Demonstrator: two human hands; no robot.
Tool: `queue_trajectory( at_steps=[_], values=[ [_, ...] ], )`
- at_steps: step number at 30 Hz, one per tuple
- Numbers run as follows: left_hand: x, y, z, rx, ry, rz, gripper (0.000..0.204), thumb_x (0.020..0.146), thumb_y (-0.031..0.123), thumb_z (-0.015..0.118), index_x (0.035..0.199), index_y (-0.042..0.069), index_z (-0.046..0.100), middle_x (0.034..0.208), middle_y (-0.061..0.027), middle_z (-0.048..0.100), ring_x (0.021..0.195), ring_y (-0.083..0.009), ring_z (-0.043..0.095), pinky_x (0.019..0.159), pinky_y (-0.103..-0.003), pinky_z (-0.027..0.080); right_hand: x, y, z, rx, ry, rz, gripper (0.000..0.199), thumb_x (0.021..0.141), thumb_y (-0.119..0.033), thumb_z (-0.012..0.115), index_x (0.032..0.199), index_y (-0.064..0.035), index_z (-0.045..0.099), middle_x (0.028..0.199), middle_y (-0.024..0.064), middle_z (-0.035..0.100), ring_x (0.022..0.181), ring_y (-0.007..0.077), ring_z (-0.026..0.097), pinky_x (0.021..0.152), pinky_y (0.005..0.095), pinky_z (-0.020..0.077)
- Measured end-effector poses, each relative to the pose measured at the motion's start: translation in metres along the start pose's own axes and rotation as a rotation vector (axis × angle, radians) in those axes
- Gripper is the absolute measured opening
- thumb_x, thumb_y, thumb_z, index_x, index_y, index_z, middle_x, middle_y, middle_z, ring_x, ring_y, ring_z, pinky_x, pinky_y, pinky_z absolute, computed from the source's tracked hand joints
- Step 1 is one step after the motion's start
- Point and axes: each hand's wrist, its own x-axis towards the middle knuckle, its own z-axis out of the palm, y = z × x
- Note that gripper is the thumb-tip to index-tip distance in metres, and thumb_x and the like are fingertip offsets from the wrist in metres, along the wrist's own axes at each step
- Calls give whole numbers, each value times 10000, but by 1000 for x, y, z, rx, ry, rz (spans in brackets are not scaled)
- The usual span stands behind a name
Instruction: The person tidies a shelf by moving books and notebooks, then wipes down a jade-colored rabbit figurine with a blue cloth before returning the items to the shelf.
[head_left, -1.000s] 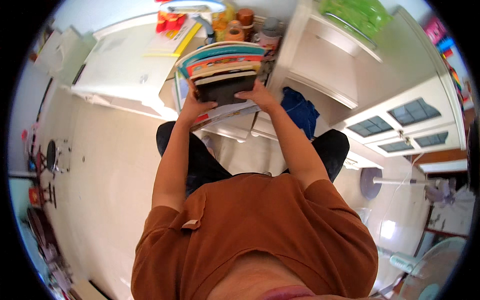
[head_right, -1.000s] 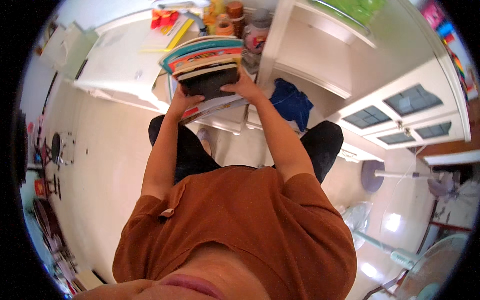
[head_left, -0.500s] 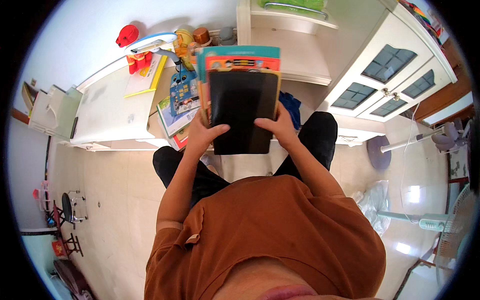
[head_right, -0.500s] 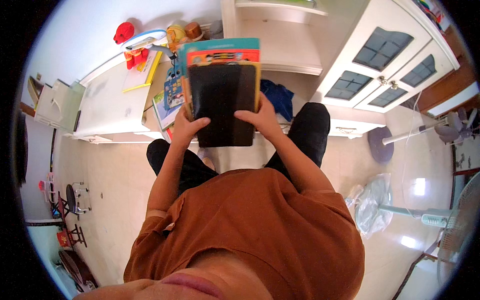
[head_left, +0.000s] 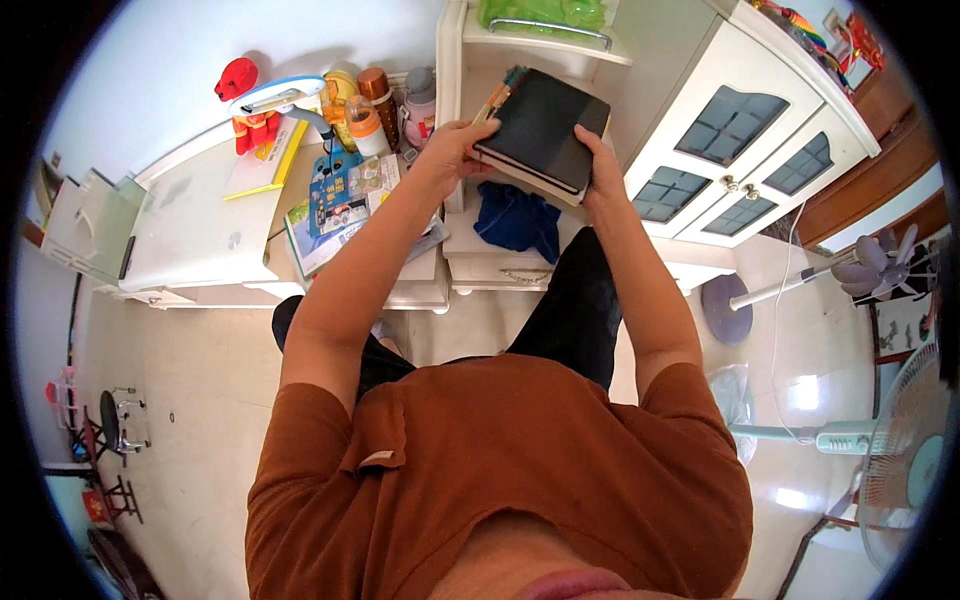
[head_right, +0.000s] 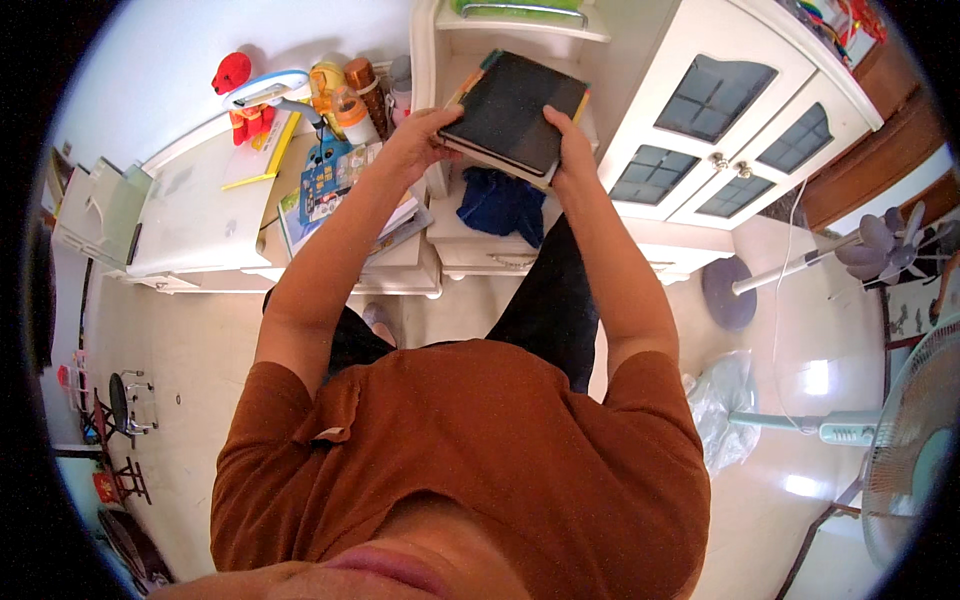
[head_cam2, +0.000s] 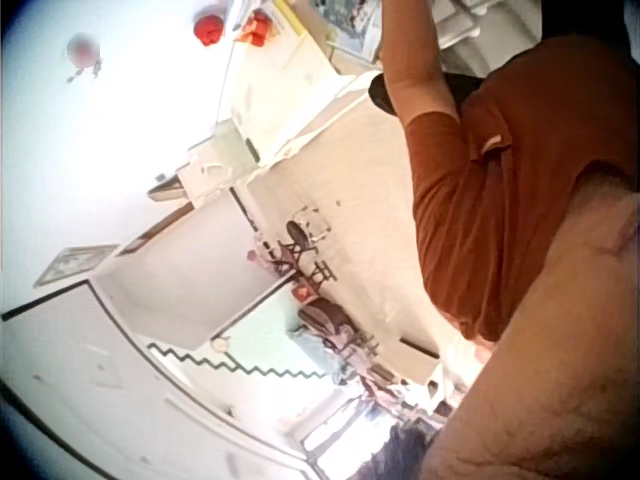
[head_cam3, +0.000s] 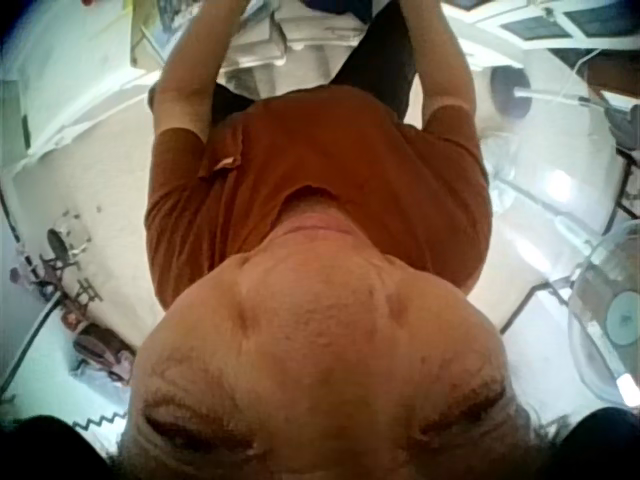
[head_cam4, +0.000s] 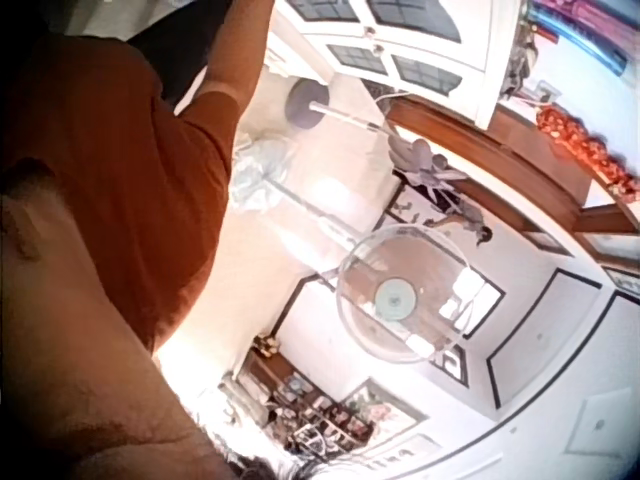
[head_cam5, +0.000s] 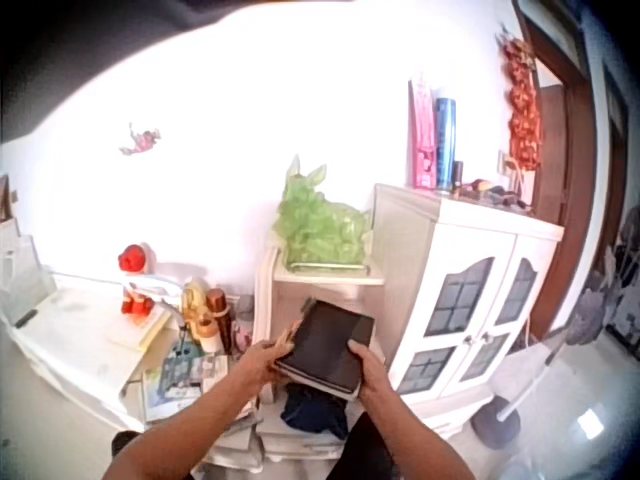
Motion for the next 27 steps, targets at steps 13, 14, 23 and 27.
queue_trajectory(
  at_steps=[13, 14, 23, 27],
  values=[
    [1, -17, 31, -235, 151, 224, 382, 865, 142, 685, 1187, 11, 526, 1147, -132, 603, 1023, -244, 627, 876, -384, 543, -18, 81, 70, 481, 246, -123, 457, 913, -178, 652, 1313, -44, 476, 1268, 120, 555, 1136, 290, 564, 990, 480, 467],
    [1, -15, 27, -218, 129, 201, 378, 857, 126, 681, 1179, 4, 527, 1134, -133, 605, 1015, -242, 630, 872, -378, 545, -20, 87, 66, 443, 200, -193, 486, 918, -215, 661, 1335, -64, 463, 1283, 114, 543, 1150, 282, 552, 1008, 469, 449],
    [3, -4, 15, -144, 66, 164, 366, 825, 92, 666, 1143, -12, 518, 1015, -134, 618, 894, -221, 644, 806, -341, 559, -41, 80, 49, 467, 112, -21, 595, 895, -372, 674, 1377, -122, 430, 1340, 127, 518, 1254, 311, 498, 1070, 550, 384],
    [8, -5, 13, -119, 93, 126, 328, 831, 119, 663, 1113, -4, 549, 994, -135, 638, 872, -237, 663, 815, -347, 561, -39, 83, 50, 498, 137, 10, 579, 886, -351, 685, 1362, -127, 443, 1328, 119, 525, 1240, 304, 507, 1064, 530, 396]
  ],
)
